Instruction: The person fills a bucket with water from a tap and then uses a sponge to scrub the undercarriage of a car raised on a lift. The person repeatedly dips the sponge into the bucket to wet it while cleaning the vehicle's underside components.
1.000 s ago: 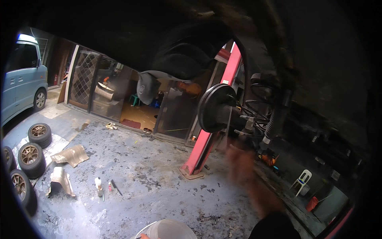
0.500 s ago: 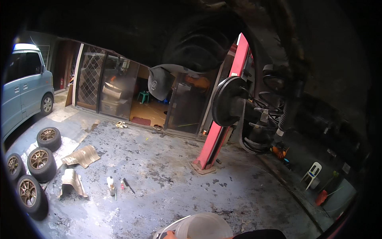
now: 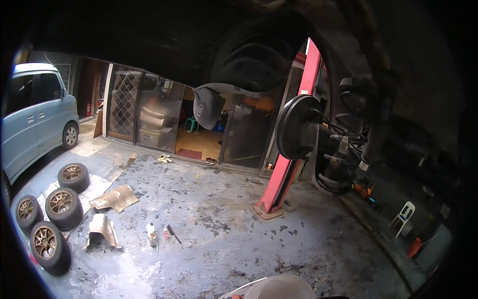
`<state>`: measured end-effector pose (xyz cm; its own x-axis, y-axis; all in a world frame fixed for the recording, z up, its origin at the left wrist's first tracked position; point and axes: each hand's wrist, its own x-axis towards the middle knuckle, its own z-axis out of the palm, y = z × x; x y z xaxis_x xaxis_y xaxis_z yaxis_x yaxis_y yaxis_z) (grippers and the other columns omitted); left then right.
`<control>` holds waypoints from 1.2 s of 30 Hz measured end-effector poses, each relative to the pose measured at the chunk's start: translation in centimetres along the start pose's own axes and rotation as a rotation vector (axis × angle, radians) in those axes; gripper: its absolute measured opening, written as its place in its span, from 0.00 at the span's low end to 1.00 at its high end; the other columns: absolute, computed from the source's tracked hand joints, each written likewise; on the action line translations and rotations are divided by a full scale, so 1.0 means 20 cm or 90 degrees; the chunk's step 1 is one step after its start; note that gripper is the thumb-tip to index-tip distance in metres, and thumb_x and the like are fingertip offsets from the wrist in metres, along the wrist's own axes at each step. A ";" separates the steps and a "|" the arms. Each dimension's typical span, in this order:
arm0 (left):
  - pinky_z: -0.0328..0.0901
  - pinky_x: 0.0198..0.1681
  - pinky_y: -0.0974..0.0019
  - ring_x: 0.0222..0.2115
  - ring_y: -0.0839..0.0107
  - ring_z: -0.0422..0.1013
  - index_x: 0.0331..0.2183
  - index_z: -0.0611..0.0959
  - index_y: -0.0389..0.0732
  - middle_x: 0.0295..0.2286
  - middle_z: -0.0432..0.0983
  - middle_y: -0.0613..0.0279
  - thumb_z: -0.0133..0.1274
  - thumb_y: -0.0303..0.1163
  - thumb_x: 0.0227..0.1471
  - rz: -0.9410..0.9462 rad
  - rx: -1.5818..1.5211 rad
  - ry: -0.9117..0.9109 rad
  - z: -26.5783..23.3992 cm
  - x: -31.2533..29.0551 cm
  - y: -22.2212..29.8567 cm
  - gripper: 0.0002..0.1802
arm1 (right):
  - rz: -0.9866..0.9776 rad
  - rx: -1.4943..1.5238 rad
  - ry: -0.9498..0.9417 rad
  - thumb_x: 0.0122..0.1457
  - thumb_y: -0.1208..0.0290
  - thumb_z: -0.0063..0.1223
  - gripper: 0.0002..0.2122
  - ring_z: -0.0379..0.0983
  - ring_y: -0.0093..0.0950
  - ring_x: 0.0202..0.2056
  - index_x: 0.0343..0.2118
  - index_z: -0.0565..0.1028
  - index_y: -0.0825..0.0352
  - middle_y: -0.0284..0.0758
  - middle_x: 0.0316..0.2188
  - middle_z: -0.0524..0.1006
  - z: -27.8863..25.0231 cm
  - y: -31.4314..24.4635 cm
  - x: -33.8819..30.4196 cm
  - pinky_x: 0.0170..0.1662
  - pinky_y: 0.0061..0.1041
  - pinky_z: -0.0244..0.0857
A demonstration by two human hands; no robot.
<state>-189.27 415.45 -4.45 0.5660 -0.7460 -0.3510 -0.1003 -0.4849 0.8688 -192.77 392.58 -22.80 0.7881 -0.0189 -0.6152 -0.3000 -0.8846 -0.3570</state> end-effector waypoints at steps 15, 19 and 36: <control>0.69 0.23 0.60 0.16 0.61 0.73 0.18 0.81 0.33 0.15 0.75 0.51 0.60 0.54 0.38 -0.169 -0.071 0.075 0.03 0.16 -0.48 0.28 | 0.092 0.363 0.484 0.57 0.61 0.54 0.14 0.71 0.17 0.27 0.27 0.79 0.69 0.31 0.25 0.80 -0.55 -0.05 -0.76 0.32 0.24 0.68; 0.68 0.22 0.60 0.14 0.63 0.73 0.16 0.81 0.36 0.13 0.74 0.53 0.59 0.54 0.38 -0.103 0.008 0.150 -0.01 0.20 -0.57 0.26 | 0.016 -0.628 1.201 0.58 0.75 0.48 0.15 0.72 0.38 0.27 0.49 0.70 0.72 0.40 0.38 0.77 -1.15 -0.29 -1.50 0.29 0.34 0.65; 0.69 0.31 0.57 0.26 0.56 0.76 0.24 0.83 0.32 0.23 0.78 0.46 0.61 0.54 0.35 -0.072 0.088 0.288 -0.06 0.38 -0.86 0.30 | -0.377 -0.981 1.580 0.54 0.78 0.50 0.20 0.74 0.40 0.29 0.52 0.69 0.61 0.42 0.29 0.77 -2.91 -1.18 -2.08 0.32 0.32 0.69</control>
<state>-182.22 418.58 -21.62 0.8754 -0.4270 -0.2264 -0.1083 -0.6298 0.7692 -187.19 387.11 52.15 -0.1318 0.8264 0.5474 -0.5453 -0.5216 0.6562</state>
